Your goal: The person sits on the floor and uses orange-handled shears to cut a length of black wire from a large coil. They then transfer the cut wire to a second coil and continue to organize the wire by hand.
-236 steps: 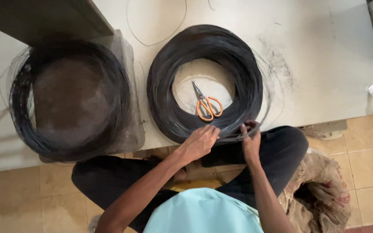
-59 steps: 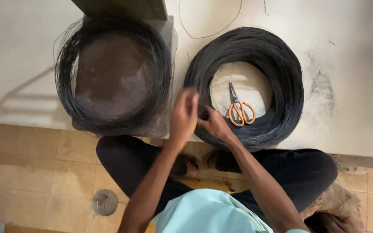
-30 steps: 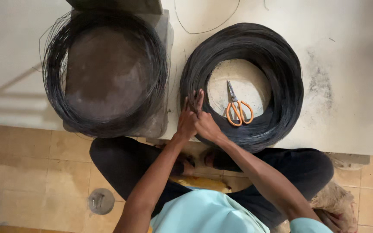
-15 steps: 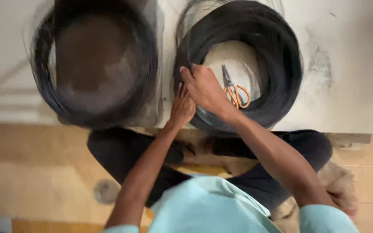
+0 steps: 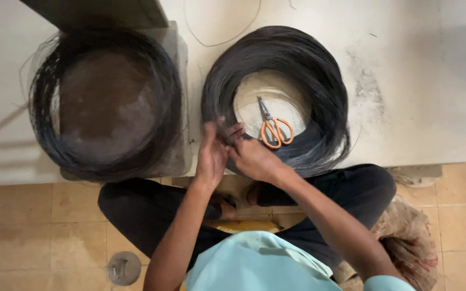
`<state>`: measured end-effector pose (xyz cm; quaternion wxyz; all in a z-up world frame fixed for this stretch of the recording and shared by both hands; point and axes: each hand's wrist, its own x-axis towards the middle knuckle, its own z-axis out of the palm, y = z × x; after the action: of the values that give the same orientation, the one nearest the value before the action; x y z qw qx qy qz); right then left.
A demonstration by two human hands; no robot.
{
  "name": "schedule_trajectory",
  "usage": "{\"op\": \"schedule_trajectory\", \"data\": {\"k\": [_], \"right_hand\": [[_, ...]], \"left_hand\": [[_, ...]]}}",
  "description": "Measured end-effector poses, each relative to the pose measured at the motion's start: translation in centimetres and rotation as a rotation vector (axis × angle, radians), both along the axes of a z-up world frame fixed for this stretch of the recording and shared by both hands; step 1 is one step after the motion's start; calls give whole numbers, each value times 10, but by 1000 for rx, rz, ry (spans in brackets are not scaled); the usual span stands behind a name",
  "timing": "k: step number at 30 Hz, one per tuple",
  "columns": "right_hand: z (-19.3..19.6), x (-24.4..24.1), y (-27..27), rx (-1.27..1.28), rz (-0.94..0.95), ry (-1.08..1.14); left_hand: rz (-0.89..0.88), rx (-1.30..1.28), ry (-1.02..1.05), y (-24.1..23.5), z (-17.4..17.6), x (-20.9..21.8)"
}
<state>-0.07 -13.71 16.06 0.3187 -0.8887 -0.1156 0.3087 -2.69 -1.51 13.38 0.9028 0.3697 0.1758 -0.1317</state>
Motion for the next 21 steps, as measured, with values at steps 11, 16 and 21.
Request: {"op": "schedule_trajectory", "data": {"k": [11,16,21], "right_hand": [[24,-132,-122,405,-698,464],[-52,-109,-133,1948,-1341,658],[-26,-101,-142,1458,-1526,436]], "left_hand": [[254,76,162,-25,18,30],[228,97,118,-26,42,18],[200,102,76,-14,43,-6]]}}
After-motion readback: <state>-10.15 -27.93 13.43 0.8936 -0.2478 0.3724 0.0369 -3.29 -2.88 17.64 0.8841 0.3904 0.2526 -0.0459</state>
